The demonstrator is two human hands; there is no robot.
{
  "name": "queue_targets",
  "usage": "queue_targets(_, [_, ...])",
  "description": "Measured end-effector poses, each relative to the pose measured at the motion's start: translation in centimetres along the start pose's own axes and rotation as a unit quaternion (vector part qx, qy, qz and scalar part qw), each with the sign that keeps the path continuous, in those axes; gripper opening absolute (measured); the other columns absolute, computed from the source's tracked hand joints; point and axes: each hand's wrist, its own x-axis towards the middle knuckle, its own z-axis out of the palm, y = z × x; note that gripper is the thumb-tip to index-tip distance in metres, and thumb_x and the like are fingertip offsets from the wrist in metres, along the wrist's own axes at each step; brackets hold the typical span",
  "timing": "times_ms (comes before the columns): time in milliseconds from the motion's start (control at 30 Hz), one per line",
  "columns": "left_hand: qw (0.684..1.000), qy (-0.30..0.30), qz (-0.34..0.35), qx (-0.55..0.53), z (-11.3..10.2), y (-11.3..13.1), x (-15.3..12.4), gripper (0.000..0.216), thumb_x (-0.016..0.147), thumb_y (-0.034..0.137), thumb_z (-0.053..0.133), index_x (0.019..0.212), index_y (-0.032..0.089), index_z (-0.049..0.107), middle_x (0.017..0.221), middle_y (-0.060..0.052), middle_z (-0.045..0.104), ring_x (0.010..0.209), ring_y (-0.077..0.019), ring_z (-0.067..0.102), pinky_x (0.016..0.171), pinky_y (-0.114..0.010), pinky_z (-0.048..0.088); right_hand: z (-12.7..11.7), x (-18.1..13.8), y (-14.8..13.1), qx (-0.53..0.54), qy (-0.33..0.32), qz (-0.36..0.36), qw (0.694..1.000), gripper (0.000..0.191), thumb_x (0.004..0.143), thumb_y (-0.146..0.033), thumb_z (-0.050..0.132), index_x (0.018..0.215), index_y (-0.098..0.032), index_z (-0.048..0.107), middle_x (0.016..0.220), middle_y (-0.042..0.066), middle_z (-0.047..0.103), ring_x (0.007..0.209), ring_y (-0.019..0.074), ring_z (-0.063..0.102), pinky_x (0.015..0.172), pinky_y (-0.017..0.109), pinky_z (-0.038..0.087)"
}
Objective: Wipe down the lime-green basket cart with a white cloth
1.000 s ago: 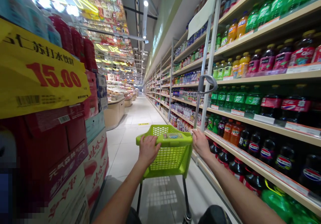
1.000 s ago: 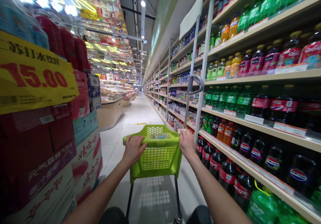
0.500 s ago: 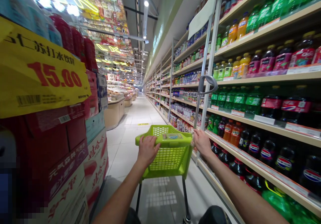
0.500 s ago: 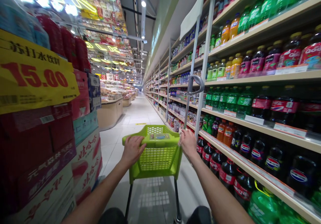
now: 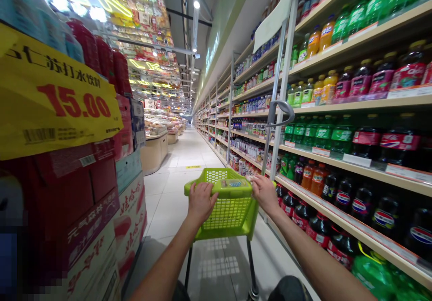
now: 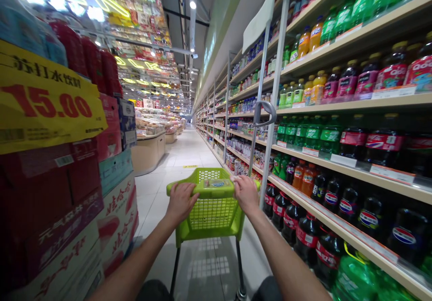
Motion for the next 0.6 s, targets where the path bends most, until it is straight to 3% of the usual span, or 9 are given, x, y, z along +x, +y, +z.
queue_targets(67, [1.0, 0.003, -0.002, -0.003, 0.1, 0.1, 0.0, 0.024, 0.081, 0.033, 0.045, 0.1, 0.021, 0.055, 0.102, -0.005, 0.062, 0.101, -0.0222, 0.051, 0.097, -0.045, 0.024, -0.4, 0.2, 1.4, -0.009, 0.015, 0.063, 0.998, 0.025, 0.08, -0.022, 0.04, 0.083, -0.019, 0.064, 0.095, 0.008, 0.061, 0.094, 0.0212, 0.052, 0.086, 0.038, 0.038])
queue_targets(133, [1.0, 0.006, -0.004, -0.001, 0.2, 0.3, 0.0, 0.024, 0.081, 0.032, 0.045, 0.1, 0.021, 0.055, 0.102, -0.005, 0.062, 0.101, -0.0223, 0.051, 0.097, -0.045, 0.024, 0.0, 0.4, 0.5, 0.005, 0.019, 0.078, 0.997, 0.026, 0.08, -0.023, 0.039, 0.084, -0.019, 0.064, 0.094, 0.009, 0.061, 0.093, 0.0211, 0.052, 0.085, 0.038, 0.039])
queue_targets(300, [1.0, 0.006, -0.005, 0.006, 0.4, 0.7, 0.2, 0.025, 0.08, 0.031, 0.046, 0.1, 0.02, 0.055, 0.102, -0.005, 0.062, 0.1, -0.0224, 0.052, 0.097, -0.046, 0.025, 2.2, 1.0, -6.7, 0.06, -0.043, -0.057, 0.996, 0.023, 0.079, -0.019, 0.043, 0.094, -0.019, 0.059, 0.099, 0.008, 0.059, 0.099, 0.0204, 0.048, 0.092, 0.04, 0.034])
queue_targets(367, [1.0, 0.002, -0.005, 0.008, 0.3, 0.8, 0.1, 0.025, 0.08, 0.031, 0.046, 0.1, 0.019, 0.055, 0.101, -0.005, 0.063, 0.1, -0.0224, 0.052, 0.097, -0.045, 0.025, 2.3, 1.0, -8.3, 0.06, -0.081, -0.113, 0.989, 0.026, 0.078, -0.018, 0.045, 0.1, -0.019, 0.058, 0.104, 0.007, 0.058, 0.102, 0.02, 0.047, 0.095, 0.04, 0.032])
queue_targets(467, [1.0, -0.005, -0.005, 0.009, 0.0, 0.9, 0.1, 0.025, 0.08, 0.032, 0.045, 0.1, 0.02, 0.055, 0.102, -0.005, 0.062, 0.101, -0.0225, 0.051, 0.097, -0.045, 0.025, 1.5, 1.0, -6.8, 0.038, -0.1, -0.121, 0.987, 0.031, 0.08, -0.018, 0.043, 0.108, -0.019, 0.056, 0.111, 0.008, 0.056, 0.105, 0.0197, 0.046, 0.094, 0.038, 0.033])
queue_targets(600, [1.0, -0.005, -0.006, 0.001, -0.1, 1.1, 0.0, 0.024, 0.08, 0.033, 0.045, 0.1, 0.022, 0.054, 0.102, -0.004, 0.062, 0.101, -0.0221, 0.05, 0.099, -0.045, 0.023, -0.3, 1.5, -1.8, -0.005, -0.071, -0.005, 0.997, 0.027, 0.081, -0.018, 0.04, 0.097, -0.019, 0.062, 0.1, 0.008, 0.06, 0.097, 0.0191, 0.051, 0.087, 0.034, 0.039])
